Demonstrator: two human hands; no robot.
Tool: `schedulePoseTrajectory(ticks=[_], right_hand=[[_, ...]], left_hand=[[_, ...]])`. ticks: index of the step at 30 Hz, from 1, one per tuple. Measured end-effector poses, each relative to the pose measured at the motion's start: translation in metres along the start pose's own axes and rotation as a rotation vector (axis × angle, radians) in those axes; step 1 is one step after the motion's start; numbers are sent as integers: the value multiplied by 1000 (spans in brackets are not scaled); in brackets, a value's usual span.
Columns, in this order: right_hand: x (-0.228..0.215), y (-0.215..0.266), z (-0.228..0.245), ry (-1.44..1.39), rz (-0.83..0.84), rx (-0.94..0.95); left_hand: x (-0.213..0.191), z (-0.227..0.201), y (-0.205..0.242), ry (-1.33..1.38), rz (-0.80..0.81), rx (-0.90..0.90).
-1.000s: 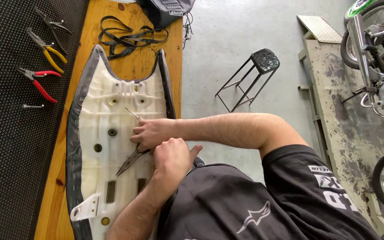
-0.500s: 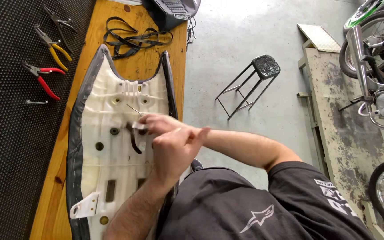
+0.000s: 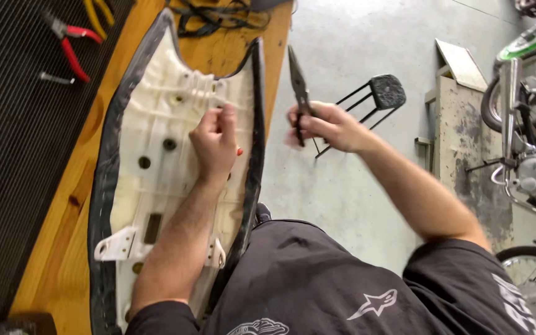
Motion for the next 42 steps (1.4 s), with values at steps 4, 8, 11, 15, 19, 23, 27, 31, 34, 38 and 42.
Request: schedulePoseTrajectory(ticks=[4, 8, 11, 15, 19, 23, 27, 31, 34, 38, 42], right_hand=[[-5, 7, 31, 1208, 120, -56], [-5, 7, 31, 2068, 231, -137], [-16, 14, 23, 2240, 116, -377], [-2, 7, 25, 2262, 101, -430], [12, 0, 27, 2267, 147, -478], [33, -10, 58, 2361, 208, -492], [40, -10, 67, 2400, 261, -467], [42, -13, 59, 2391, 297, -439], [34, -15, 47, 2295, 265, -454], [24, -11, 32, 2191, 212, -469], [29, -14, 43, 2137, 270, -436]], left_hand=[[3, -1, -2, 7, 120, 95], [13, 1, -5, -14, 325, 307], [14, 2, -2, -91, 503, 356], [24, 26, 0, -79, 568, 329], [26, 31, 2, -54, 572, 353], [24, 29, 0, -35, 599, 349], [25, 36, -1, -40, 605, 299], [27, 39, 1, -40, 640, 297], [26, 39, 2, -46, 643, 288], [27, 43, 3, -71, 667, 287], [28, 46, 4, -77, 674, 284]])
Point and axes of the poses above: each hand's wrist, its own y-axis away from the middle knuckle, its own x-axis out of the palm, z = x × y, the point moved 4 cm from there along -y, towards the middle knuckle, and after that the axes turned 4 degrees about y, right-handed, at the moved point
